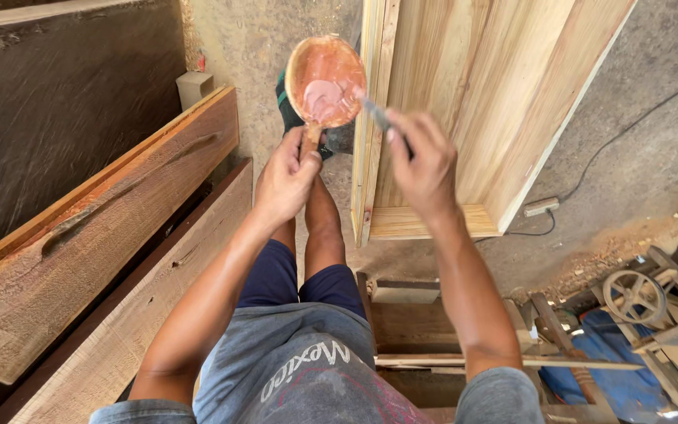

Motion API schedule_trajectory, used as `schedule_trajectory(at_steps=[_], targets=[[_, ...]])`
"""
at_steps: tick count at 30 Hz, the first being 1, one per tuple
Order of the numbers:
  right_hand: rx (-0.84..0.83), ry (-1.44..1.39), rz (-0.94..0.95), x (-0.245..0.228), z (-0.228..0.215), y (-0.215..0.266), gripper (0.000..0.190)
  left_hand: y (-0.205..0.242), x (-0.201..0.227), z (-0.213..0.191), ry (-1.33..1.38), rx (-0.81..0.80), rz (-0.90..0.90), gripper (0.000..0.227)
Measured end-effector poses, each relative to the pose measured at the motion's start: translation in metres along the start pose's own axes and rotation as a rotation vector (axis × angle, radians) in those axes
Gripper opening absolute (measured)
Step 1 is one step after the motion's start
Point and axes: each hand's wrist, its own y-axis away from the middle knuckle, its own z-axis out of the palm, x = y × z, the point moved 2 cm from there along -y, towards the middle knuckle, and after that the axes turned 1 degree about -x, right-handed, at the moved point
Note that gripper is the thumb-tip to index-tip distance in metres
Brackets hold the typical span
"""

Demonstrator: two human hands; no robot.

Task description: The person applies a pinkish paste to the edges of a wooden drawer using a small wooden scoop and a metal spatula. They spread the paste along the joints and edges of the drawer, then reposition the drawer to continue applying the paste to other edges.

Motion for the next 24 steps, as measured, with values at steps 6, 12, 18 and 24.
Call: schedule_trajectory(at_steps=[6,12,18,24], targets=[[0.077,0.033,-0.070,-0.046,0.000,0.035,0.036,0.019,0.000,0.017,0.020,-0.036,-0.013,0.025],[0.166,0.059,0.049,-0.031,-0.001,0.045,0.034,0.034,0.003,0.018,0.146,-0.070,0.051,0.025],[0.113,-0.067,0.073,-0.033,-0.003,0.055,0.035,0.039,0.000,0.020,0.232,-0.123,0.006,0.027],[0.064,-0.094,0.049,-0.047,0.008,0.062,0.036,0.042,-0.001,0.032,0.122,-0.073,0.140,0.032]])
